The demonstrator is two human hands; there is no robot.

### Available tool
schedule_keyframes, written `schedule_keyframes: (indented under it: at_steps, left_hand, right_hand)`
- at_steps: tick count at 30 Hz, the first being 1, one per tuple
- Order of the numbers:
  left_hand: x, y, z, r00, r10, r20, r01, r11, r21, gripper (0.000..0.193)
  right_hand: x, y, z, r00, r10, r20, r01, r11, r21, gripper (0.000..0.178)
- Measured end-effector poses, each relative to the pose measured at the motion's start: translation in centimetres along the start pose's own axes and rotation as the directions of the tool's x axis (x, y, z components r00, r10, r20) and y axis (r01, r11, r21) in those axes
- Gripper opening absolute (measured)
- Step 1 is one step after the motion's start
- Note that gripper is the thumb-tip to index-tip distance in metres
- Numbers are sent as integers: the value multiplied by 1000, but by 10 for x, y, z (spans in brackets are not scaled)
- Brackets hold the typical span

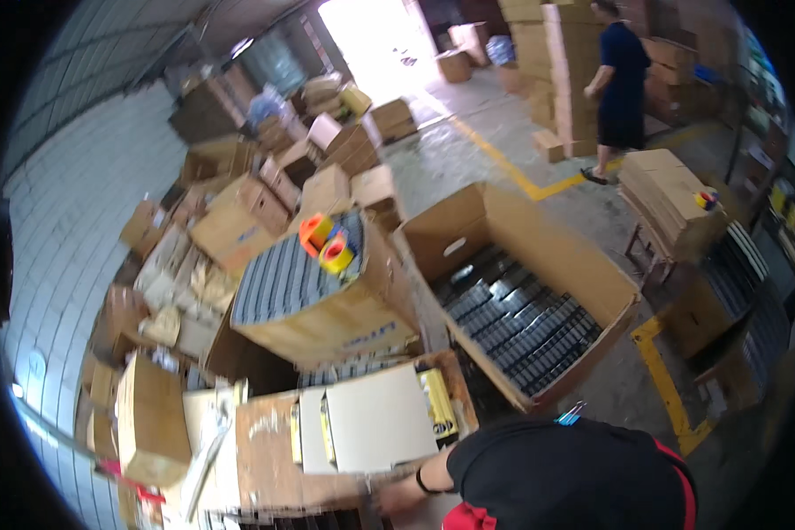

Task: The person repeatedly picks up small black rectangular items from a large cardboard box and places them onto a wooden table. The items are arranged in neat rows on the table surface. The person handles the items by hand, moving them in batches from the box to the table.

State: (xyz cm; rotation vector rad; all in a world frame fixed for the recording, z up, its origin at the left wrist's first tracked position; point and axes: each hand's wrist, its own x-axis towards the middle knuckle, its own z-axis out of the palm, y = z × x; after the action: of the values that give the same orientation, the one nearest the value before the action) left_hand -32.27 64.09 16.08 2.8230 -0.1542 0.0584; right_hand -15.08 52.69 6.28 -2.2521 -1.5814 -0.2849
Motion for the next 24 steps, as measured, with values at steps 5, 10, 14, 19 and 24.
schedule_keyframes:
  at_steps: [5,10,14,19,24]
  left_hand:
    - [-92,-64,0,984,-172,34,156,948,276,28]
    - [-91,-97,6,937,-339,82,271,855,441,19]
    - [-71,-113,2,870,-492,3,437,776,454,20]
    - [-70,-125,13,878,-450,-164,469,736,489,23]
    - [-82,-69,-26,933,-340,121,329,939,104,33]
  right_hand:
    - [-13,9,-69,953,-291,80,260,926,275,26]
    - [28,-6,-31,967,-199,158,221,965,-143,16]
    - [36,-14,-9,975,-134,176,171,961,-216,21]
    - [40,-18,-17,953,-36,299,114,963,-246,26]
    - [36,-18,-15,931,23,364,89,953,-288,24]
